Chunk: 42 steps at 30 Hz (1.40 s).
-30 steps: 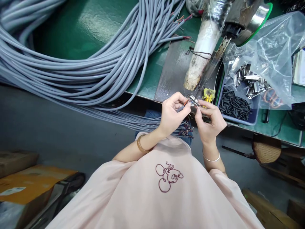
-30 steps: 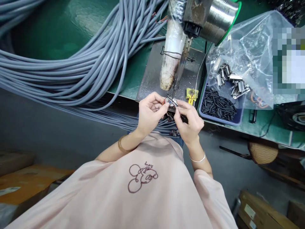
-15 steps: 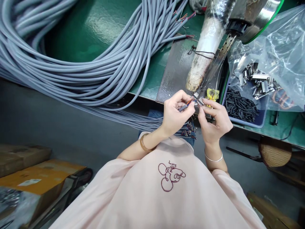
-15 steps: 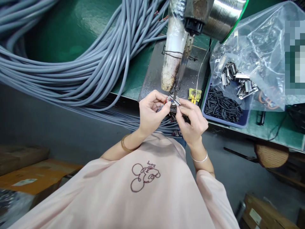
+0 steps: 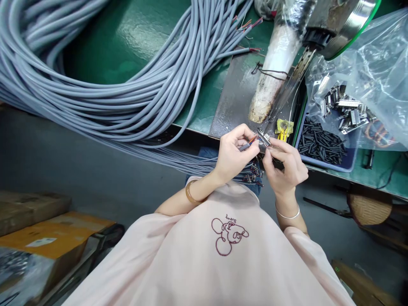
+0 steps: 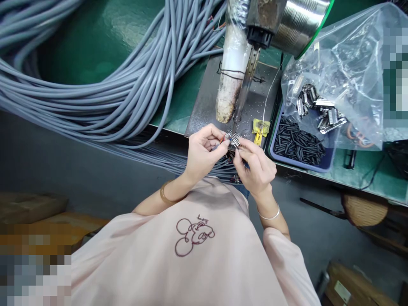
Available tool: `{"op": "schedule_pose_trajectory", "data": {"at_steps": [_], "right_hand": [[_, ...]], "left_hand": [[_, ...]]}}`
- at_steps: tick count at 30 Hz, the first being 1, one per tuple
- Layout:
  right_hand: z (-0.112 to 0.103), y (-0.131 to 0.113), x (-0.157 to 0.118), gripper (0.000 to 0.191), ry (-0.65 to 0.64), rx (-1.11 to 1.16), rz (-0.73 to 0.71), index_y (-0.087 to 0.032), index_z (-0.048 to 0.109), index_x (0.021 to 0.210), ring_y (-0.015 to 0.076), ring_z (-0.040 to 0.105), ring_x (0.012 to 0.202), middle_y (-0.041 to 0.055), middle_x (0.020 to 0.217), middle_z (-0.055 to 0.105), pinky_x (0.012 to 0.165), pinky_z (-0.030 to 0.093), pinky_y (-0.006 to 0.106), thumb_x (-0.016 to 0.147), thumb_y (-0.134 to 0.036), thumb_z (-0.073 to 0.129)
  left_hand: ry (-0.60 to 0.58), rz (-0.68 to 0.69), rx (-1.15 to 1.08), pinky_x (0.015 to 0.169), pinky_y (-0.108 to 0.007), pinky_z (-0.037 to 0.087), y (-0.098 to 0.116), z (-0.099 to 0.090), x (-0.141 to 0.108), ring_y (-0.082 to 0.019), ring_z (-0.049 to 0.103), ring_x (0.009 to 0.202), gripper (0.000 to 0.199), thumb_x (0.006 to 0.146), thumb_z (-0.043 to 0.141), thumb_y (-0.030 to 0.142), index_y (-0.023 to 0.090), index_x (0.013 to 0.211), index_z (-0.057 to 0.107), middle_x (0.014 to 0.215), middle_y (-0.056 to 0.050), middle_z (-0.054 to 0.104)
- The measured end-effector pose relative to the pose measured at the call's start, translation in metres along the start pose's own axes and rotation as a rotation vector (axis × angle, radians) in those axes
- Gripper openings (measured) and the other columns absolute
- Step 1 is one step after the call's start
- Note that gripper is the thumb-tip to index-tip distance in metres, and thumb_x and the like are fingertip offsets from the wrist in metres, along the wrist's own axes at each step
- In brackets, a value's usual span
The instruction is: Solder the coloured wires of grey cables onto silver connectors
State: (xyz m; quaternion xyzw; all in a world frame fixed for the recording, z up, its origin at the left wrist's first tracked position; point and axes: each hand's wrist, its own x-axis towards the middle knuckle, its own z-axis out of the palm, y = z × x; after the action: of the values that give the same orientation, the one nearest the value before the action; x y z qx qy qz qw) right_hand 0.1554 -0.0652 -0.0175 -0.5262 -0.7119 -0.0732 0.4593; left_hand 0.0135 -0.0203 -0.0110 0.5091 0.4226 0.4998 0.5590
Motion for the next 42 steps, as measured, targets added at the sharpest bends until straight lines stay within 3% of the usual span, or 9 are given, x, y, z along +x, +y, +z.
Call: {"op": "schedule_pose_trajectory", "data": {"at_steps": [5, 10, 12, 15, 17, 21, 29, 35, 42], "right_hand": [[-0.004, -0.004, 0.001, 0.016, 0.037, -0.022, 0.061, -0.024, 0.063, 0.09, 0.015, 0.076, 0.086, 0.0006, 0.1, 0.078, 0.074, 0.065, 0.027, 0.084, -0.014, 0.073], [-0.013, -0.014, 0.006, 0.008, -0.102, 0.208, 0.442, -0.021, 0.062, 0.085, 0.0139, 0.075, 0.08, 0.0015, 0.094, 0.076, 0.066, 0.064, 0.025, 0.09, -0.023, 0.068], [-0.018, -0.016, 0.007, 0.006, -0.039, 0.213, 0.486, -0.021, 0.063, 0.089, 0.0127, 0.075, 0.075, 0.0004, 0.091, 0.076, 0.061, 0.062, 0.023, 0.091, -0.025, 0.067], [-0.026, -0.019, 0.009, 0.01, 0.073, 0.115, 0.412, -0.025, 0.068, 0.102, 0.009, 0.067, 0.055, -0.0044, 0.077, 0.074, 0.046, 0.05, 0.02, 0.093, -0.022, 0.065], [-0.03, -0.021, 0.01, 0.019, 0.003, 0.042, 0.324, -0.029, 0.071, 0.11, 0.0078, 0.062, 0.048, -0.0057, 0.071, 0.073, 0.044, 0.046, 0.021, 0.094, -0.022, 0.064], [-0.029, -0.025, 0.011, 0.024, -0.171, -0.032, 0.163, -0.03, 0.074, 0.113, 0.0091, 0.067, 0.055, -0.0037, 0.081, 0.078, 0.057, 0.054, 0.023, 0.092, -0.022, 0.067], [-0.026, -0.025, 0.009, 0.026, -0.187, -0.019, 0.18, -0.028, 0.074, 0.116, 0.0129, 0.074, 0.067, -0.0008, 0.089, 0.08, 0.065, 0.059, 0.024, 0.093, -0.022, 0.064], [-0.025, -0.024, 0.006, 0.03, -0.223, -0.058, 0.08, -0.029, 0.071, 0.122, 0.0086, 0.067, 0.059, -0.0011, 0.09, 0.08, 0.06, 0.052, 0.022, 0.094, -0.021, 0.063], [-0.024, -0.015, -0.001, 0.039, -0.269, -0.198, -0.081, -0.025, 0.065, 0.132, 0.0078, 0.049, 0.051, -0.0049, 0.064, 0.064, 0.059, 0.038, 0.026, 0.093, -0.02, 0.065]], "left_hand": [[-0.076, -0.068, -0.117, 0.053, -0.016, 0.043, 0.004, -0.004, -0.003, -0.004, 0.051, 0.057, 0.009, 0.081, 0.068, 0.016, 0.016, 0.083, 0.059, 0.073, 0.003, 0.059], [-0.18, -0.193, -0.302, 0.043, -0.015, 0.037, 0.011, -0.011, -0.005, -0.003, 0.046, 0.045, 0.006, 0.079, 0.064, 0.016, 0.017, 0.081, 0.058, 0.062, 0.004, 0.059], [-0.182, -0.222, -0.3, 0.042, -0.015, 0.036, 0.013, -0.012, -0.006, -0.002, 0.044, 0.044, 0.006, 0.076, 0.064, 0.014, 0.016, 0.078, 0.059, 0.06, 0.005, 0.059], [-0.172, -0.221, -0.272, 0.045, -0.015, 0.037, 0.014, -0.013, -0.007, -0.002, 0.046, 0.048, 0.008, 0.072, 0.065, 0.011, 0.015, 0.077, 0.062, 0.06, 0.005, 0.059], [-0.176, -0.215, -0.261, 0.046, -0.015, 0.038, 0.014, -0.012, -0.008, -0.003, 0.048, 0.05, 0.007, 0.071, 0.066, 0.011, 0.015, 0.076, 0.063, 0.061, 0.004, 0.06], [-0.173, -0.192, -0.269, 0.048, -0.015, 0.039, 0.011, -0.012, -0.01, -0.003, 0.048, 0.051, 0.006, 0.073, 0.068, 0.013, 0.014, 0.077, 0.064, 0.062, 0.004, 0.059], [-0.173, -0.151, -0.223, 0.053, -0.015, 0.044, 0.008, -0.012, -0.013, -0.004, 0.053, 0.056, 0.005, 0.073, 0.069, 0.013, 0.014, 0.076, 0.065, 0.067, 0.003, 0.062], [-0.216, -0.167, -0.256, 0.06, -0.017, 0.049, 0.001, -0.011, -0.014, -0.006, 0.058, 0.062, 0.009, 0.073, 0.068, 0.011, 0.014, 0.082, 0.068, 0.073, 0.001, 0.067], [-0.251, -0.191, -0.325, 0.055, -0.018, 0.045, 0.0, -0.015, -0.009, -0.004, 0.05, 0.052, 0.01, 0.076, 0.068, 0.014, 0.014, 0.086, 0.07, 0.061, 0.005, 0.059]]}}
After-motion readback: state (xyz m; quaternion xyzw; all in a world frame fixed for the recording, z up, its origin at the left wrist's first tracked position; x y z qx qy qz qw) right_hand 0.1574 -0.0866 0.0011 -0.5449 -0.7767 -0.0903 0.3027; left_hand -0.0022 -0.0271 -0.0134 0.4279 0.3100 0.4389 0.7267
